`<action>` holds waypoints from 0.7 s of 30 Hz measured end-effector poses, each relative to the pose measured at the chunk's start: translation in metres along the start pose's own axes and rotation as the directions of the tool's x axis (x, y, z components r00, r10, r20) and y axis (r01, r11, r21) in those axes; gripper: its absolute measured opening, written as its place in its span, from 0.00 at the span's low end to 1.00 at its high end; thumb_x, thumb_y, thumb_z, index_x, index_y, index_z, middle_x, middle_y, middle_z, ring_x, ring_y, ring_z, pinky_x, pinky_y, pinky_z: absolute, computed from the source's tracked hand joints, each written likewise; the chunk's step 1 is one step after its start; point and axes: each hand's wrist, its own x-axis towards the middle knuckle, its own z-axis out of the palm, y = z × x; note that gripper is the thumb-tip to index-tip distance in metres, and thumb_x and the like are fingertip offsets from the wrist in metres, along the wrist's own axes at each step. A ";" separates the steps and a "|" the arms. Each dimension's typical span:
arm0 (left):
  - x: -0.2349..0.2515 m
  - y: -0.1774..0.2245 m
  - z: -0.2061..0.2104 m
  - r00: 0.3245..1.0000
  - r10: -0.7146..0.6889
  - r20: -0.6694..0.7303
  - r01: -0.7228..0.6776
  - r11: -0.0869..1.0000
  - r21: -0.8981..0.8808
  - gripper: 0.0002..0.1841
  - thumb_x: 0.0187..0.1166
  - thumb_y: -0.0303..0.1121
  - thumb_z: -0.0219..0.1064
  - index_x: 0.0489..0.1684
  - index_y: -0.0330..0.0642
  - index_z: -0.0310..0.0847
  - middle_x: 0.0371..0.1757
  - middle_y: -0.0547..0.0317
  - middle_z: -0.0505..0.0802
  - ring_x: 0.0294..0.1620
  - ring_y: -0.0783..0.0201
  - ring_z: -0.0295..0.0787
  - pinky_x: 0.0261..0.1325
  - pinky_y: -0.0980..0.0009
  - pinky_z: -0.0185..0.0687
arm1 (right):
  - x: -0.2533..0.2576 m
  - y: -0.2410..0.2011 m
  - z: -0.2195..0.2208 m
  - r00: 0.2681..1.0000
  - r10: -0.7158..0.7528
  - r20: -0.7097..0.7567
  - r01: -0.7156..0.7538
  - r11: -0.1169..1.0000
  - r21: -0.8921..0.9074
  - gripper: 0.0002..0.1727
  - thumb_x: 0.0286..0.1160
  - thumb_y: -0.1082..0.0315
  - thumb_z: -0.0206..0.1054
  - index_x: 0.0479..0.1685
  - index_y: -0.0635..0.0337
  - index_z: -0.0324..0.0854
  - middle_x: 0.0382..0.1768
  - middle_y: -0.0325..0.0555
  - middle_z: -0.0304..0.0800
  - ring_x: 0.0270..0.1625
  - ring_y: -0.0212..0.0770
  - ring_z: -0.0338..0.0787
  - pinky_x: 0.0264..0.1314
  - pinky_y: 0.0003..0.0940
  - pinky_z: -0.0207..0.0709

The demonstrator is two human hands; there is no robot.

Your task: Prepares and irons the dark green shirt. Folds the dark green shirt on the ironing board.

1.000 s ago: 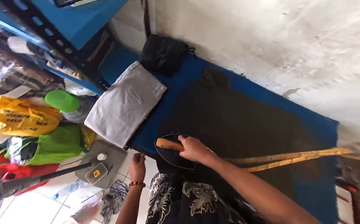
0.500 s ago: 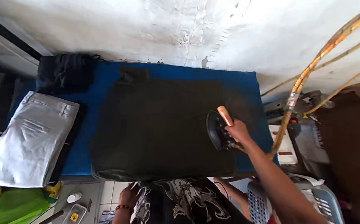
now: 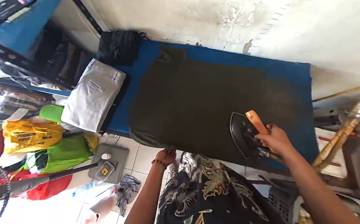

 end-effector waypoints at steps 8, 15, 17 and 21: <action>-0.009 0.004 -0.079 0.981 0.175 -0.081 -0.158 0.970 0.183 0.20 0.95 0.36 0.49 0.73 0.29 0.69 0.64 0.41 0.83 0.57 0.59 0.82 0.58 0.62 0.78 | -0.061 -0.115 0.141 0.944 -0.251 0.213 0.293 0.936 -0.194 0.44 0.65 0.67 0.81 0.81 0.69 0.61 0.47 0.68 0.88 0.42 0.59 0.93 0.48 0.58 0.87; 0.020 0.034 -0.084 0.936 0.339 0.093 -0.306 0.658 0.688 0.26 0.97 0.39 0.42 0.76 0.23 0.70 0.73 0.28 0.82 0.72 0.40 0.81 0.73 0.46 0.74 | -0.119 -0.161 0.196 0.815 -0.336 0.472 0.523 0.776 -0.353 0.34 0.74 0.62 0.73 0.79 0.63 0.70 0.64 0.67 0.84 0.68 0.65 0.84 0.67 0.66 0.76; 0.021 0.065 -0.077 0.837 0.546 0.027 -0.397 0.572 0.718 0.35 0.97 0.48 0.39 0.75 0.16 0.67 0.72 0.17 0.79 0.75 0.30 0.77 0.78 0.41 0.68 | -0.103 -0.155 0.168 0.859 -0.323 0.398 0.446 0.853 -0.271 0.29 0.75 0.63 0.73 0.74 0.65 0.74 0.59 0.65 0.86 0.60 0.61 0.89 0.63 0.61 0.80; 0.016 0.111 -0.044 0.714 0.669 -0.207 -0.443 0.660 0.607 0.41 0.90 0.54 0.56 0.82 0.18 0.58 0.79 0.21 0.74 0.83 0.37 0.71 0.84 0.48 0.64 | -0.048 -0.122 0.094 0.964 -0.249 0.097 0.259 0.960 -0.106 0.26 0.74 0.66 0.75 0.68 0.69 0.77 0.52 0.70 0.88 0.49 0.67 0.91 0.53 0.65 0.84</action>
